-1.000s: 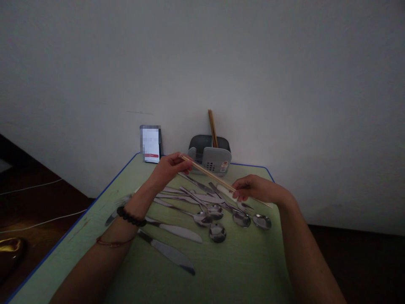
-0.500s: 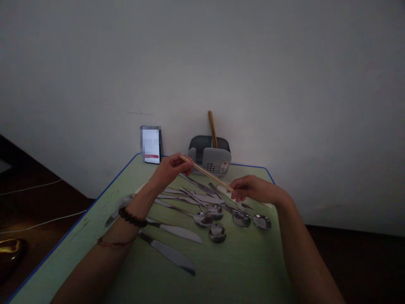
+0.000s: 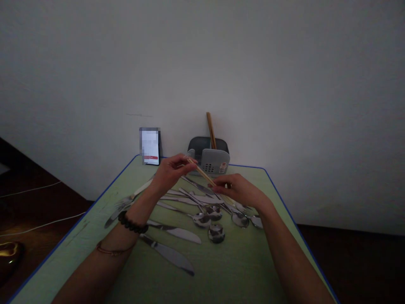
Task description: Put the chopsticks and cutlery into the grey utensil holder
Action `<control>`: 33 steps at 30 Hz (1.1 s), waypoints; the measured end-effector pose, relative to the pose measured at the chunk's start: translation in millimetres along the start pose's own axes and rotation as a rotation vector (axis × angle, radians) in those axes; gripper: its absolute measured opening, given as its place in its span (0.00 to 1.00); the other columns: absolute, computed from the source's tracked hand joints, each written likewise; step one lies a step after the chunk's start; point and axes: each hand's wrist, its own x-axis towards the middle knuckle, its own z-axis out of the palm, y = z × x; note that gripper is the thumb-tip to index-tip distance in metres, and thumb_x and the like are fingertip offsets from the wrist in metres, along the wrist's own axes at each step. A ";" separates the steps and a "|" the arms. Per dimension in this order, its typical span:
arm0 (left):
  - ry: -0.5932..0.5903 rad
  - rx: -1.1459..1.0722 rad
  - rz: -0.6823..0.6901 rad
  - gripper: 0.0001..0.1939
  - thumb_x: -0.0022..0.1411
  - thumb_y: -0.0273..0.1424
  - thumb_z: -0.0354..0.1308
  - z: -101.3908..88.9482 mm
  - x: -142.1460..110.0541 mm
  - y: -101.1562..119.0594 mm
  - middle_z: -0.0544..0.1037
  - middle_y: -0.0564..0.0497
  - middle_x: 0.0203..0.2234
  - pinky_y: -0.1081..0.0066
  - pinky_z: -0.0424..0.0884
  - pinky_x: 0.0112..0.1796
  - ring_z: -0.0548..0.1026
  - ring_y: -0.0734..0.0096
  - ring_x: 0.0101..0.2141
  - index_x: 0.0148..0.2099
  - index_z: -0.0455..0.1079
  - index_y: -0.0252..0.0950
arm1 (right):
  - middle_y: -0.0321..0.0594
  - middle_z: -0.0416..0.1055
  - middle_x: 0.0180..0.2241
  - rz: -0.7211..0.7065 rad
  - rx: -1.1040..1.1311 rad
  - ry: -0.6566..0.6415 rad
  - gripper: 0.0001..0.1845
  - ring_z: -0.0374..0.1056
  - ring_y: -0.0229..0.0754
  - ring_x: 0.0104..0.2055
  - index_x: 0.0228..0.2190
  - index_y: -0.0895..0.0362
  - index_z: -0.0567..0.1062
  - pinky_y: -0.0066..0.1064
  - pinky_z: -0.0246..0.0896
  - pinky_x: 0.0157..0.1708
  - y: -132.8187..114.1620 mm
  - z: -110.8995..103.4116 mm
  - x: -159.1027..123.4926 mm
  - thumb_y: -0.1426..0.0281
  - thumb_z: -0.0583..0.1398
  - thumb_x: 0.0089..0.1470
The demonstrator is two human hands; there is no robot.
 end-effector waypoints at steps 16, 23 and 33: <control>-0.500 0.266 0.014 0.20 0.63 0.43 0.49 -3.7 -0.8 -9.2 0.78 0.50 0.40 0.73 0.67 0.38 0.73 0.69 0.38 0.48 0.71 0.36 | 0.34 0.73 0.28 0.021 0.653 0.398 0.10 0.69 0.36 0.29 0.31 0.56 0.74 0.30 0.65 0.33 3.5 1.4 2.1 0.65 0.64 0.45; -0.632 0.475 0.080 0.20 0.66 0.40 0.44 -3.5 -3.6 -0.8 0.76 0.53 0.24 0.77 0.63 0.29 0.70 0.75 0.25 0.34 0.72 0.33 | 0.36 0.75 0.30 -0.034 0.844 0.538 0.14 0.72 0.37 0.29 0.33 0.56 0.72 0.32 0.70 0.32 2.9 4.6 7.5 0.61 0.64 0.47; -0.088 0.604 0.228 0.14 0.64 0.38 0.48 -0.6 21.8 -11.3 0.74 0.50 0.29 0.73 0.66 0.32 0.70 0.72 0.29 0.36 0.71 0.34 | 0.38 0.75 0.30 -0.194 0.518 1.080 0.14 0.72 0.36 0.27 0.32 0.57 0.69 0.32 0.71 0.31 -11.9 -55.0 0.1 0.58 0.59 0.54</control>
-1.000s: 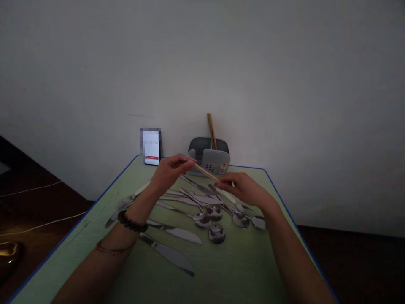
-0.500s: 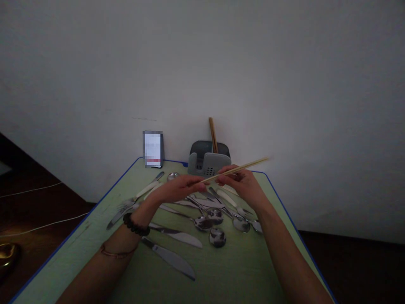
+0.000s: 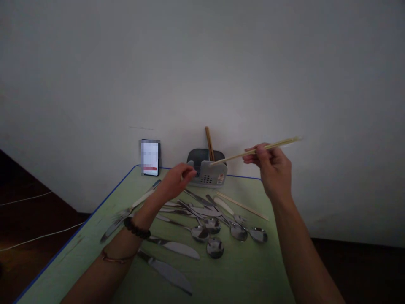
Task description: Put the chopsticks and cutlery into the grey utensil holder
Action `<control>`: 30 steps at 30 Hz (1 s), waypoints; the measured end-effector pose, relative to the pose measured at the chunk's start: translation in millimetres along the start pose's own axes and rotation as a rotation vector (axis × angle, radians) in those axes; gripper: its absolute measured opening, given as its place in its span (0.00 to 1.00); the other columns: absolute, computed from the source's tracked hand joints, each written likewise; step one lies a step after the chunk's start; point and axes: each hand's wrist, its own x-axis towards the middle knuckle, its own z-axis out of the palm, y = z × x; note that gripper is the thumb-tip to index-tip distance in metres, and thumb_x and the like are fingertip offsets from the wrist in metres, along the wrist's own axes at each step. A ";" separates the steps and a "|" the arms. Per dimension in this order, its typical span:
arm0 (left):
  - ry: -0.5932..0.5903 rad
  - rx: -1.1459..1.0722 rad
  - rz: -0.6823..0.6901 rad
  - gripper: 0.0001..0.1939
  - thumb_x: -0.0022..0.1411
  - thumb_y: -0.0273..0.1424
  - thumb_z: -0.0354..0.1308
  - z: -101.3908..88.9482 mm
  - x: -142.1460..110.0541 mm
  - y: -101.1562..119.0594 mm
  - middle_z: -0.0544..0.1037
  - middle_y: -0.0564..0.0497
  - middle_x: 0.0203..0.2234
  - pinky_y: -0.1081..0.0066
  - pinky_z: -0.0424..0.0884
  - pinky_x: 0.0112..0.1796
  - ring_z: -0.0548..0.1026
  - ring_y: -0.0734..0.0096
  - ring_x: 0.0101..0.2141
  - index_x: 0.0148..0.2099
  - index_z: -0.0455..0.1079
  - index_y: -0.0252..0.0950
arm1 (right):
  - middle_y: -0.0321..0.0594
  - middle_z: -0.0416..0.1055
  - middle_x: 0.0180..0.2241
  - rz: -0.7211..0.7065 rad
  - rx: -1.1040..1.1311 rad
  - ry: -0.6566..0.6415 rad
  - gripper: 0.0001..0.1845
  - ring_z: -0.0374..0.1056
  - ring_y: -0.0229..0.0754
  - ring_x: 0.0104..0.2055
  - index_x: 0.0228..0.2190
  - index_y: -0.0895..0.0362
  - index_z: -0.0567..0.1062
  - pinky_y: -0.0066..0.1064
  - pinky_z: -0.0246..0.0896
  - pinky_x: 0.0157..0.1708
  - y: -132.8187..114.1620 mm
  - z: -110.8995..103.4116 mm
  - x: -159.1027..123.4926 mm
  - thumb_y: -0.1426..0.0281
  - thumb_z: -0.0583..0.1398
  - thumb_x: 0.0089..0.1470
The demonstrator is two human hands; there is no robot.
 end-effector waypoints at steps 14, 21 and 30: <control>-0.045 -0.181 -0.185 0.20 0.59 0.38 0.56 27.9 118.1 -4.4 0.78 0.42 0.42 0.70 0.71 0.41 0.76 0.64 0.40 0.49 0.69 0.30 | 0.37 0.73 0.19 -0.086 -0.831 -0.601 0.12 0.69 0.36 0.23 0.21 0.59 0.72 0.26 0.60 0.28 51.5 40.9 86.1 0.69 0.59 0.55; -0.034 -0.189 -0.115 0.13 0.57 0.33 0.59 38.0 125.3 -6.9 0.80 0.45 0.38 0.70 0.71 0.40 0.77 0.64 0.38 0.42 0.73 0.31 | 0.39 0.77 0.27 -0.009 -0.774 -0.660 0.05 0.71 0.37 0.29 0.31 0.60 0.78 0.26 0.63 0.33 77.0 48.5 84.0 0.74 0.62 0.50; 0.009 -0.160 -0.112 0.12 0.55 0.34 0.61 43.1 120.6 -12.6 0.80 0.45 0.35 0.70 0.71 0.37 0.77 0.65 0.35 0.39 0.73 0.31 | 0.43 0.77 0.31 -0.022 -0.929 -0.664 0.09 0.70 0.39 0.32 0.32 0.59 0.79 0.28 0.61 0.35 92.6 47.8 79.0 0.69 0.59 0.53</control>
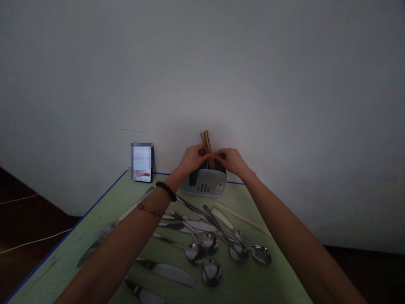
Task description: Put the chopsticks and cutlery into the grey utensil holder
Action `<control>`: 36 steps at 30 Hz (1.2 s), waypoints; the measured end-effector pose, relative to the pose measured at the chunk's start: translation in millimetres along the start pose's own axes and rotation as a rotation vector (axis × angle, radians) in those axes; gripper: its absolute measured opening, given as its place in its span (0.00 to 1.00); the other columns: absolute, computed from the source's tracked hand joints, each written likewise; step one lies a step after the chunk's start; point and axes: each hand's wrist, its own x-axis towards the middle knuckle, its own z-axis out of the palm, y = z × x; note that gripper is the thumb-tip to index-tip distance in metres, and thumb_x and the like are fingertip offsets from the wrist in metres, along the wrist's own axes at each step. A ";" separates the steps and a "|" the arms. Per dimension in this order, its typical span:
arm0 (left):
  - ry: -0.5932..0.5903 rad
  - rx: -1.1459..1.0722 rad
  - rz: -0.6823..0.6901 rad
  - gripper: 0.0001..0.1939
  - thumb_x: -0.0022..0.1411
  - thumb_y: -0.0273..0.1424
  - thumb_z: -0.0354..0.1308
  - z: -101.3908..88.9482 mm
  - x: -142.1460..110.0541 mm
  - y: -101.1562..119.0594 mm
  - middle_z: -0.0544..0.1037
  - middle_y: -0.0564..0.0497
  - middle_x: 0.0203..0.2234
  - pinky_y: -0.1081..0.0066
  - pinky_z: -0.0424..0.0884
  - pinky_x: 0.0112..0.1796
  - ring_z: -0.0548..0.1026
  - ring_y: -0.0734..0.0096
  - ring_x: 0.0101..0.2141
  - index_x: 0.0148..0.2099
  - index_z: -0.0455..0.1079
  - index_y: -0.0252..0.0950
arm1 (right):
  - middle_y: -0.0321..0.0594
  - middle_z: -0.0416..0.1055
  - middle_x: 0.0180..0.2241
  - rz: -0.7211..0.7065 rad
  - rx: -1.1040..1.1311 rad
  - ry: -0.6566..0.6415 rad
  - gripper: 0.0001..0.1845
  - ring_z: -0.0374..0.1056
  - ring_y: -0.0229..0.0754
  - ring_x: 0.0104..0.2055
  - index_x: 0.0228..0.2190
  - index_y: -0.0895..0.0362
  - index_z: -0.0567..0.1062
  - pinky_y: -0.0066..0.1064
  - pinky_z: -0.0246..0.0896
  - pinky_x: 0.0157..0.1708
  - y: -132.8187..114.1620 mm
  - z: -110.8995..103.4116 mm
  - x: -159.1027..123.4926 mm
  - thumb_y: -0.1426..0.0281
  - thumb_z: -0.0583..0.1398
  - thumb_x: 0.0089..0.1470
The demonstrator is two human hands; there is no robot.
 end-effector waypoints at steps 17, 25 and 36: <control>-0.349 0.435 -0.007 0.22 0.59 0.43 0.51 -72.2 -119.0 5.7 0.74 0.42 0.46 0.62 0.64 0.48 0.70 0.58 0.47 0.49 0.69 0.33 | 0.44 0.75 0.38 0.108 0.133 -0.342 0.12 0.70 0.42 0.38 0.39 0.58 0.75 0.31 0.63 0.39 0.4 -4.3 -139.0 0.66 0.56 0.56; -0.708 0.411 0.037 0.20 0.61 0.40 0.51 -22.9 -139.1 11.2 0.72 0.43 0.49 0.64 0.62 0.51 0.69 0.59 0.50 0.51 0.68 0.36 | 0.51 0.73 0.44 0.294 -0.213 -0.568 0.16 0.69 0.47 0.45 0.44 0.60 0.74 0.31 0.60 0.41 5.7 26.7 -139.2 0.77 0.57 0.51; -0.735 0.454 0.050 0.19 0.61 0.38 0.51 -8.7 -140.3 -5.9 0.72 0.43 0.49 0.63 0.64 0.50 0.69 0.58 0.49 0.51 0.68 0.36 | 0.53 0.74 0.41 0.276 -0.248 -0.614 0.11 0.70 0.45 0.42 0.35 0.62 0.77 0.27 0.59 0.38 8.9 39.3 -137.2 0.77 0.57 0.50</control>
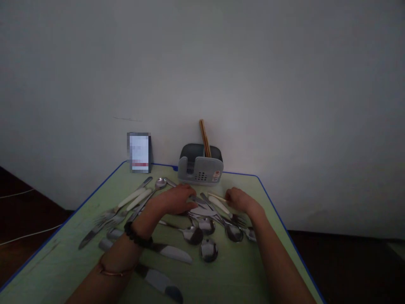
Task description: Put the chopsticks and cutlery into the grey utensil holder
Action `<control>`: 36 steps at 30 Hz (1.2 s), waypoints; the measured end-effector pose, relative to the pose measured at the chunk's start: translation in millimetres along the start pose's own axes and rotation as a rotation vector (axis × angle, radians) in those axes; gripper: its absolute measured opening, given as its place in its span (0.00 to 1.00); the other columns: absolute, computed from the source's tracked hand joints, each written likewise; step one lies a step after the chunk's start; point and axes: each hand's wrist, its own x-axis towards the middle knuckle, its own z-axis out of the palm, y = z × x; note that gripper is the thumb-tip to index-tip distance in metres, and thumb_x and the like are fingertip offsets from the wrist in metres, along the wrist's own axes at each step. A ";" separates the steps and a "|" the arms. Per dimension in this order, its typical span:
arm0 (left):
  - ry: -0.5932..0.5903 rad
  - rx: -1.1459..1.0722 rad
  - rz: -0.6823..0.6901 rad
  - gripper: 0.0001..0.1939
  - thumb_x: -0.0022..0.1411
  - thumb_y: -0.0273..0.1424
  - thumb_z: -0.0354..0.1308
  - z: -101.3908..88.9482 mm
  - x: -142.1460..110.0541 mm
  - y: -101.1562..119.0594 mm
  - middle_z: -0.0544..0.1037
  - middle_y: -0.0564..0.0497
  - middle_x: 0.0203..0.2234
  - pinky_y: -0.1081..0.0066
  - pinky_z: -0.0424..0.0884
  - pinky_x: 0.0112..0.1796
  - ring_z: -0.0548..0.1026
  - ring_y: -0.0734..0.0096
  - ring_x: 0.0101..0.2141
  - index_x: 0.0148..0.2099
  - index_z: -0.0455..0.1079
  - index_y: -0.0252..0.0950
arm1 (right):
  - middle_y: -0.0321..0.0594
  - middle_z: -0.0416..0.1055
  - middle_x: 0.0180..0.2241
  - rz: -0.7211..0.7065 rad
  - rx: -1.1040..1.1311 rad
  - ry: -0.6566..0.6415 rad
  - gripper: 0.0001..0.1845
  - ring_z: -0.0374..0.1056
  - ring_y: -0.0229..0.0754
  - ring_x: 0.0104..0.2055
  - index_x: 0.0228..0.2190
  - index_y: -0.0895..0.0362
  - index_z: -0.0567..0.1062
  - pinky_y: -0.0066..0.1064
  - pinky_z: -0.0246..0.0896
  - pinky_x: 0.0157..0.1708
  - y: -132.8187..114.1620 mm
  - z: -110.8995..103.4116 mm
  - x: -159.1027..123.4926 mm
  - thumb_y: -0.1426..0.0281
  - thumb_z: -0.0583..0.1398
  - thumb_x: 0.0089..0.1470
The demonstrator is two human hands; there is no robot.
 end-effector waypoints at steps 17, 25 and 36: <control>0.210 0.038 0.028 0.15 0.64 0.31 0.47 16.2 1.7 -6.3 0.69 0.41 0.49 0.58 0.61 0.52 0.66 0.57 0.51 0.51 0.66 0.33 | 0.48 0.74 0.37 -0.217 0.168 0.140 0.08 0.69 0.43 0.37 0.34 0.60 0.73 0.28 0.56 0.35 -29.3 -4.2 -5.3 0.74 0.54 0.56; 0.475 -0.656 0.146 0.13 0.63 0.38 0.51 -53.8 -18.4 37.1 0.77 0.50 0.33 0.73 0.71 0.34 0.74 0.71 0.32 0.44 0.69 0.36 | 0.34 0.67 0.24 -0.525 0.607 0.388 0.13 0.62 0.36 0.27 0.34 0.55 0.70 0.26 0.55 0.28 -45.1 -55.1 -55.0 0.64 0.49 0.62; 0.724 -0.967 0.025 0.11 0.57 0.36 0.59 -53.2 -4.6 40.6 0.78 0.53 0.29 0.77 0.70 0.27 0.72 0.77 0.24 0.39 0.74 0.35 | 0.36 0.67 0.28 -0.484 0.688 0.532 0.11 0.62 0.36 0.29 0.29 0.56 0.70 0.26 0.56 0.29 -50.3 -51.1 -39.3 0.66 0.52 0.60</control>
